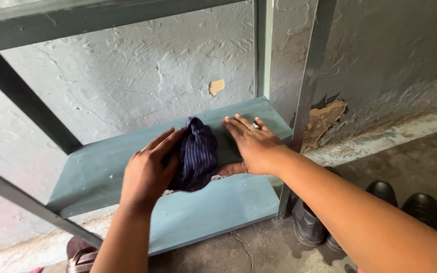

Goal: The person wipes the shelves of a metal shoe rack with a cloth, then picks up a black shoe and wipes it thoroughly with the same cloth. The person is sitting on the floor during the task.

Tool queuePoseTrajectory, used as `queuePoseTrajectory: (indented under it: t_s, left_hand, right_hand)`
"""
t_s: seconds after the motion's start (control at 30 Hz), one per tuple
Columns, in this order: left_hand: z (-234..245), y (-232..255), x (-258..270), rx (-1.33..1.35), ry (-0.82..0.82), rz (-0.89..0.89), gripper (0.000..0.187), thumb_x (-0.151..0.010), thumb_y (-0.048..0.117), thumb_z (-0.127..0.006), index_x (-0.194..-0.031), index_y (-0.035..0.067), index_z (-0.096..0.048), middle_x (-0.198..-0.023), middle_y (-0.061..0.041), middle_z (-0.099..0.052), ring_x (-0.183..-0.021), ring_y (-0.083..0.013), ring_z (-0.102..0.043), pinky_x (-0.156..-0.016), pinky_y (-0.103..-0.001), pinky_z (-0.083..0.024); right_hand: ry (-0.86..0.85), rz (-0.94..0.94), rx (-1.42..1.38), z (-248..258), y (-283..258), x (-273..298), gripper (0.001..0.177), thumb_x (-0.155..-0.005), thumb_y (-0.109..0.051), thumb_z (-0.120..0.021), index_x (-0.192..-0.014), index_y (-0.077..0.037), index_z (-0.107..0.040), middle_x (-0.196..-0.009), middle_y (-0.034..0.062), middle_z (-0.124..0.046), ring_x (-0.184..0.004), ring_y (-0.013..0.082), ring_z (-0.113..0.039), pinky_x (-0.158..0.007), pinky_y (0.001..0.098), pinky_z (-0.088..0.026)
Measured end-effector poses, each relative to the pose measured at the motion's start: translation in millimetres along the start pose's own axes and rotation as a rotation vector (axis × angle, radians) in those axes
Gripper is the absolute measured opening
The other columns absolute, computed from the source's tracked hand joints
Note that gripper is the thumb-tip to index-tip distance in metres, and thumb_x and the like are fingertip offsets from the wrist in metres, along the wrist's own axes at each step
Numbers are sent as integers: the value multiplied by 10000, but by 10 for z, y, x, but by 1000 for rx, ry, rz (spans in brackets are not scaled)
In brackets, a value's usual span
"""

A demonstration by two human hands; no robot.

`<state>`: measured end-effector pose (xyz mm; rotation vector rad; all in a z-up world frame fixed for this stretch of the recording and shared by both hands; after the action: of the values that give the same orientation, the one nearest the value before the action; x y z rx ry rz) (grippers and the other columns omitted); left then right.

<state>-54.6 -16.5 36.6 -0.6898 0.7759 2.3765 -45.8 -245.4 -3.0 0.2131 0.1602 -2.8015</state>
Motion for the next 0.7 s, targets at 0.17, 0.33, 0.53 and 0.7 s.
queuePoseTrajectory:
  t_s: [0.17, 0.33, 0.53, 0.7]
  left_hand:
    - [-403, 443, -89, -90, 43, -165, 380, -760, 146, -691, -1105, 280, -774, -1388, -33, -661, -1357, -268, -559, -1034, -527, -426]
    - [-646, 501, -79, 21, -68, 6, 238, -958, 270, -649, -1132, 277, -813, -1397, 31, -687, -1404, -264, -534, -1115, -583, -358]
    - [-200, 20, 128, -329, 11, 144, 362, -909, 459, -642, -1181, 234, -722, -1361, -19, -644, -1307, -279, -575, -982, -538, -464]
    - [468, -905, 385, -464, -48, 529, 486, -982, 543, -551, -1365, 251, -618, -1500, -95, -553, -1357, -323, -531, -1032, -567, -481]
  right_hand:
    - [89, -27, -22, 37, 32, 45, 1311, -646, -795, -746, -1588, -107, -147, -1644, 115, -267, -1551, 261, -187, -1216, 529, -166]
    - [-21, -100, 36, 3, 40, 1, 1352, -626, -751, -775, -1611, -127, -92, -1639, 107, -261, -1547, 243, -188, -1234, 488, -161]
    - [-3, -41, 10, -32, 34, 53, 1391, -615, -941, -588, -1601, -103, -78, -1662, 119, -185, -1545, 284, -128, -1220, 501, -136]
    - [-16, -25, 52, -91, 50, 59, 1414, -575, -1009, -453, -1604, -121, -64, -1677, 93, -150, -1547, 282, -100, -1216, 506, -110]
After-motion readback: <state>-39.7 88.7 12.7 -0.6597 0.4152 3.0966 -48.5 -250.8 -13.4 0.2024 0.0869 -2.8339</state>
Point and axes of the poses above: each hand's wrist, its own x-axis away from the middle knuckle, its own z-axis out of the back of the hand, y = z × x, the point moved 5 cm from there along -x, towards the middle knuckle
